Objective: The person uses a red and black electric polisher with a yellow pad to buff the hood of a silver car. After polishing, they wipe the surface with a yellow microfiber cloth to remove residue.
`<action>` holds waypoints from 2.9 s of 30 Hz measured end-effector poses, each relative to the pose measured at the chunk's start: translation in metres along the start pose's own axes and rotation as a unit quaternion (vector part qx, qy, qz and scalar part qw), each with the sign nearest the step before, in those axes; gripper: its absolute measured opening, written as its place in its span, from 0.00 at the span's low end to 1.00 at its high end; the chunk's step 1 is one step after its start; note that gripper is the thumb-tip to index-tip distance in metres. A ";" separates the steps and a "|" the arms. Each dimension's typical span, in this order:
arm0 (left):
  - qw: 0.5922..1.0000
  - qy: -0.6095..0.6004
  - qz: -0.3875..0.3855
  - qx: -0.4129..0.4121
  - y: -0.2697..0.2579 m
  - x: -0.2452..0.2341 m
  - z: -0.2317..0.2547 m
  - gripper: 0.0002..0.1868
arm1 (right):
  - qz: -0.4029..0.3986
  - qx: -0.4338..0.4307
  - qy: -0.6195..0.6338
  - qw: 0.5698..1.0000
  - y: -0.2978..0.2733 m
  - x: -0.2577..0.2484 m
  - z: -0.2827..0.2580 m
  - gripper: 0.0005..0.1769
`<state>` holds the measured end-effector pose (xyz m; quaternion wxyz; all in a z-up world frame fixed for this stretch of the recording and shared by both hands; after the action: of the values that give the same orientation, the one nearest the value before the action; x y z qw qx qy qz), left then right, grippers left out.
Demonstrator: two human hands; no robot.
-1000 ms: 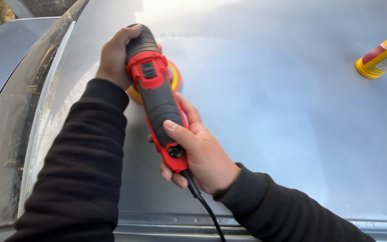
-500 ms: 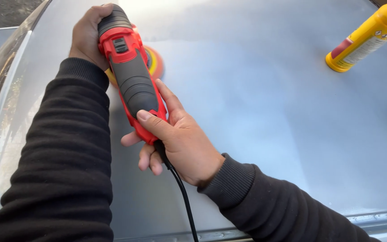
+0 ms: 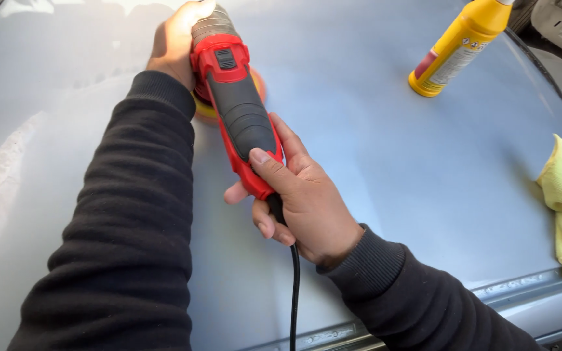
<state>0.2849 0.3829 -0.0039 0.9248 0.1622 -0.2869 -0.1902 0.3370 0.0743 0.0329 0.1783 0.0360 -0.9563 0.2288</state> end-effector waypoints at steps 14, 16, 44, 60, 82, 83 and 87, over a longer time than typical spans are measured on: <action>0.993 -0.084 -0.072 -0.038 -0.014 0.143 -0.057 0.15 | 0.107 -0.007 0.005 0.994 -0.064 -0.082 -0.007 0.34; 0.993 -0.078 -0.073 -0.038 -0.024 0.153 -0.058 0.16 | 0.116 -0.004 0.003 0.993 -0.076 -0.086 -0.002 0.34; 0.996 -0.038 -0.044 -0.074 -0.238 0.208 0.017 0.18 | 0.020 -0.013 0.068 0.997 -0.242 -0.096 0.133 0.41; 0.995 -0.053 -0.015 -0.087 -0.315 0.200 0.057 0.13 | -0.083 0.089 0.080 0.989 -0.278 -0.092 0.202 0.60; 0.996 -0.029 0.083 -0.010 -0.338 0.086 0.129 0.12 | -0.191 0.092 0.023 0.977 -0.220 -0.009 0.191 0.61; 0.995 -0.029 0.090 -0.002 -0.339 0.075 0.133 0.12 | -0.200 0.100 0.020 0.975 -0.216 -0.002 0.193 0.61; 0.992 -0.053 0.115 -0.003 -0.346 0.049 0.164 0.11 | -0.217 0.113 0.015 0.969 -0.203 0.035 0.189 0.60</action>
<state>0.1360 0.0268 0.0057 0.9245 0.1151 -0.3515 -0.0921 0.2739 -0.1917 -0.0258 0.2329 0.2593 -0.8908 0.2914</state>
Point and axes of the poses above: each hand's wrist, its own y-axis towards the middle knuckle, its own x-axis out of the palm, z = x × y, the point moved 10 cm from there along y, towards the middle knuckle, and after that the axes turned 15 degrees about x, right-handed, at the moved point
